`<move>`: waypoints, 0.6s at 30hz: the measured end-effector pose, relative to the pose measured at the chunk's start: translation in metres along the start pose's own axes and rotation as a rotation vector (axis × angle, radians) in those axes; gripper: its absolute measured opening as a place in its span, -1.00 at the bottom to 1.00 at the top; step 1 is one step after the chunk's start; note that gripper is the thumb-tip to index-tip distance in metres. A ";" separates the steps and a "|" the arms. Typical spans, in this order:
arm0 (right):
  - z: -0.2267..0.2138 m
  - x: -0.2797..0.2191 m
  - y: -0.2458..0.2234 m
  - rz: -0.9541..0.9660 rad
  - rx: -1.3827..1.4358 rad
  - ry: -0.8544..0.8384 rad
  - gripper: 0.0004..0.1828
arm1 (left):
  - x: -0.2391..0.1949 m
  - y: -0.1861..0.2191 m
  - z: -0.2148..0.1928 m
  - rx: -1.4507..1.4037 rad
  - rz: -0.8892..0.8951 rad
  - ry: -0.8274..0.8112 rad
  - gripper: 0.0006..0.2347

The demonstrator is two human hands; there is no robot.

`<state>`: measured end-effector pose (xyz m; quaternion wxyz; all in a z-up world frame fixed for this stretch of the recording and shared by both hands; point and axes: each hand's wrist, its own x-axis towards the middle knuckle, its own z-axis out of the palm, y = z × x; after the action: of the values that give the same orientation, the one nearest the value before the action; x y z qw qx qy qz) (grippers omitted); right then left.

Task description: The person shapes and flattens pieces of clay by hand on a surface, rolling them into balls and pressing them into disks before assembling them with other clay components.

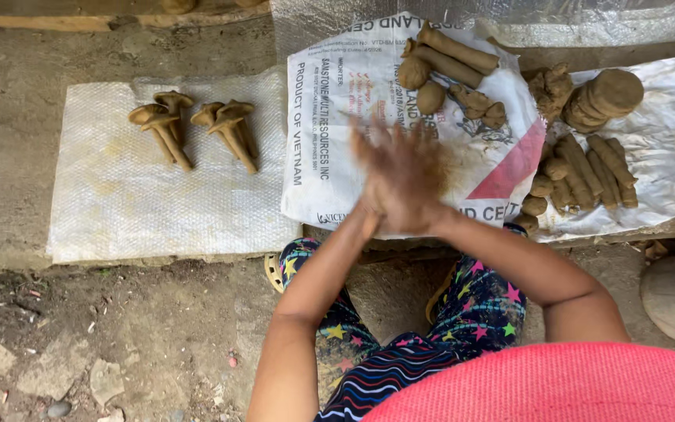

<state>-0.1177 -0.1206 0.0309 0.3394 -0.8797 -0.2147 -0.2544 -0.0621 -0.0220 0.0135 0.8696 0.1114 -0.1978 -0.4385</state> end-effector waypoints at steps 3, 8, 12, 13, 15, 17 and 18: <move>-0.016 0.013 0.010 -0.015 0.037 -0.012 0.21 | -0.008 0.014 -0.005 0.101 0.093 0.029 -0.10; -0.053 0.041 0.034 0.121 0.301 0.000 0.15 | -0.007 -0.024 -0.019 0.124 -0.069 0.100 -0.08; -0.015 0.014 0.000 -0.050 0.070 -0.074 0.14 | -0.007 0.003 -0.021 0.593 0.125 0.009 -0.04; -0.012 0.014 -0.007 -0.092 0.011 -0.090 0.14 | -0.011 0.003 -0.014 0.358 -0.005 0.090 -0.02; -0.046 0.041 0.000 0.027 0.192 -0.058 0.11 | -0.010 0.001 -0.005 0.119 -0.129 0.162 0.00; -0.051 0.042 -0.016 0.157 0.382 -0.035 0.09 | -0.007 -0.012 -0.012 0.212 -0.194 0.118 0.04; -0.024 0.026 -0.042 0.250 0.131 -0.151 -0.02 | -0.002 -0.015 -0.021 0.218 -0.195 0.117 0.04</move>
<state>-0.1277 -0.1032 0.0823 0.4081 -0.8922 -0.1443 -0.1289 -0.0652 -0.0285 -0.0112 0.8157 0.2489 -0.1816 -0.4896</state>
